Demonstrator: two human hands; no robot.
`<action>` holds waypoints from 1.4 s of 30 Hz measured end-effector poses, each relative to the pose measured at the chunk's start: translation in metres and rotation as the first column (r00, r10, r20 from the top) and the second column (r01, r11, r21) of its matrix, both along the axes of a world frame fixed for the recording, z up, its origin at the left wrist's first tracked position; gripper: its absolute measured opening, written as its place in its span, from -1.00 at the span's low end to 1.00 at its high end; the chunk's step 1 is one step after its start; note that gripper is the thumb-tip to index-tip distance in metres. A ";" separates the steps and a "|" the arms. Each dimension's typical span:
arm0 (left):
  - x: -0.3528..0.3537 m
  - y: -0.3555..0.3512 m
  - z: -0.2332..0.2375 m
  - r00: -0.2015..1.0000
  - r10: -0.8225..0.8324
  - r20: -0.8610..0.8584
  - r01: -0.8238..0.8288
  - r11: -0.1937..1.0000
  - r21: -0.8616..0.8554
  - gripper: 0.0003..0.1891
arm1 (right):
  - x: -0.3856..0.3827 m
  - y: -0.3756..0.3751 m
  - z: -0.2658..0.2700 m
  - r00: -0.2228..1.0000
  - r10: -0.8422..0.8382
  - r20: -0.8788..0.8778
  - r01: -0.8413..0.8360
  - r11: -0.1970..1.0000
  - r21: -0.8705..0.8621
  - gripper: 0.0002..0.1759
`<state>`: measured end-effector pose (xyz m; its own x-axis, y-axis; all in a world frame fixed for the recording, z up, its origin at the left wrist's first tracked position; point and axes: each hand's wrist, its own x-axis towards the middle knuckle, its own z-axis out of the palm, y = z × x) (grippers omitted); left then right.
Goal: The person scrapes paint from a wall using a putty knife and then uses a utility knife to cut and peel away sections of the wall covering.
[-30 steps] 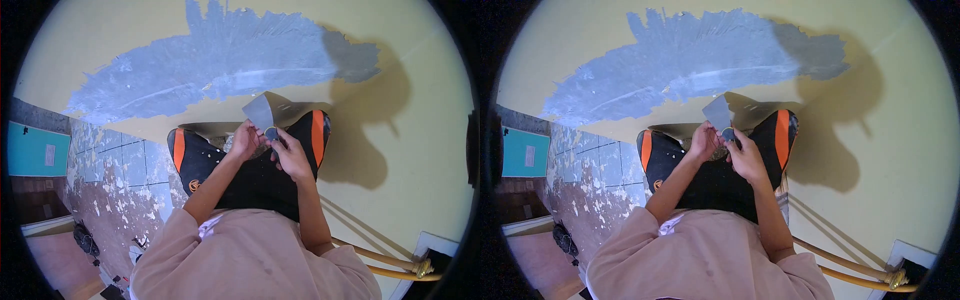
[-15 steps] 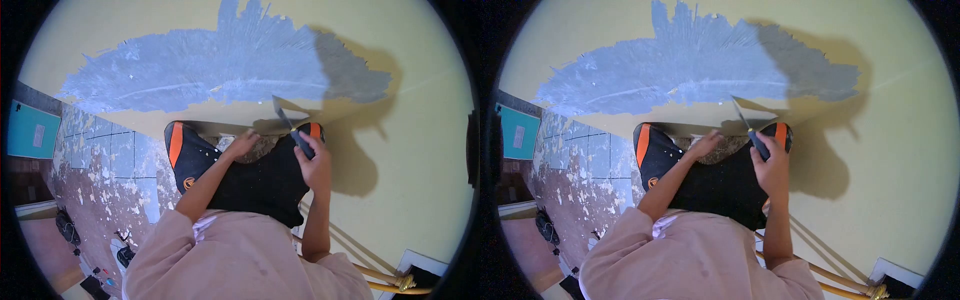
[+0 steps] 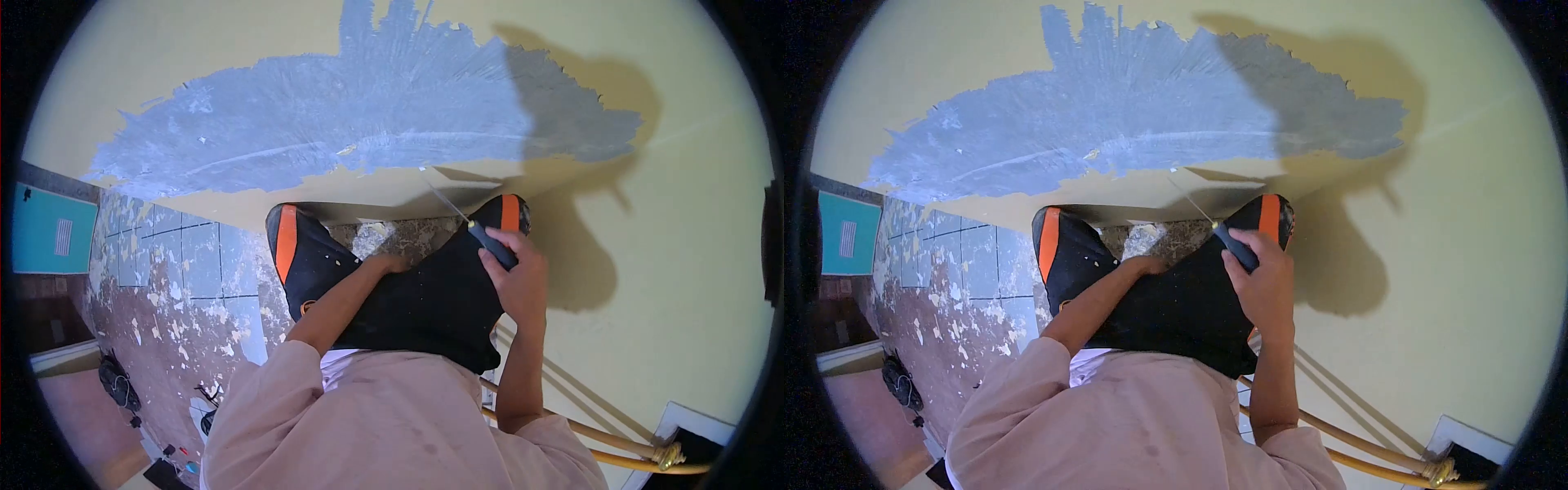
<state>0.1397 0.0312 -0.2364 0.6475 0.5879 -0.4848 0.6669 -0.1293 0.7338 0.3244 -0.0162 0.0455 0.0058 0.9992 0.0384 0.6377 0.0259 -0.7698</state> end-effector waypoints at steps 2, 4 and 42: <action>0.000 0.000 0.012 0.998 0.066 0.010 -0.066 0.997 -0.046 -0.60 | -0.007 0.006 0.014 0.995 0.060 0.083 -0.070 0.990 0.119 -0.69; 0.007 0.008 0.054 0.836 0.449 0.315 -0.505 0.854 0.125 -0.54 | -0.009 0.008 0.024 0.987 0.056 0.151 -0.075 0.990 0.124 -0.69; 0.055 0.017 0.211 -0.292 0.880 0.374 -0.029 0.382 -0.924 -0.72 | -0.070 0.026 0.021 0.926 0.092 0.367 -0.182 0.959 0.219 -0.75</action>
<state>0.1944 0.0487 -0.0255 0.2570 0.9310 -0.2592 -0.8926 0.3315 0.3055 0.2546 0.0096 0.0668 -0.1887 0.9482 0.2555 0.8411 0.2903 -0.4563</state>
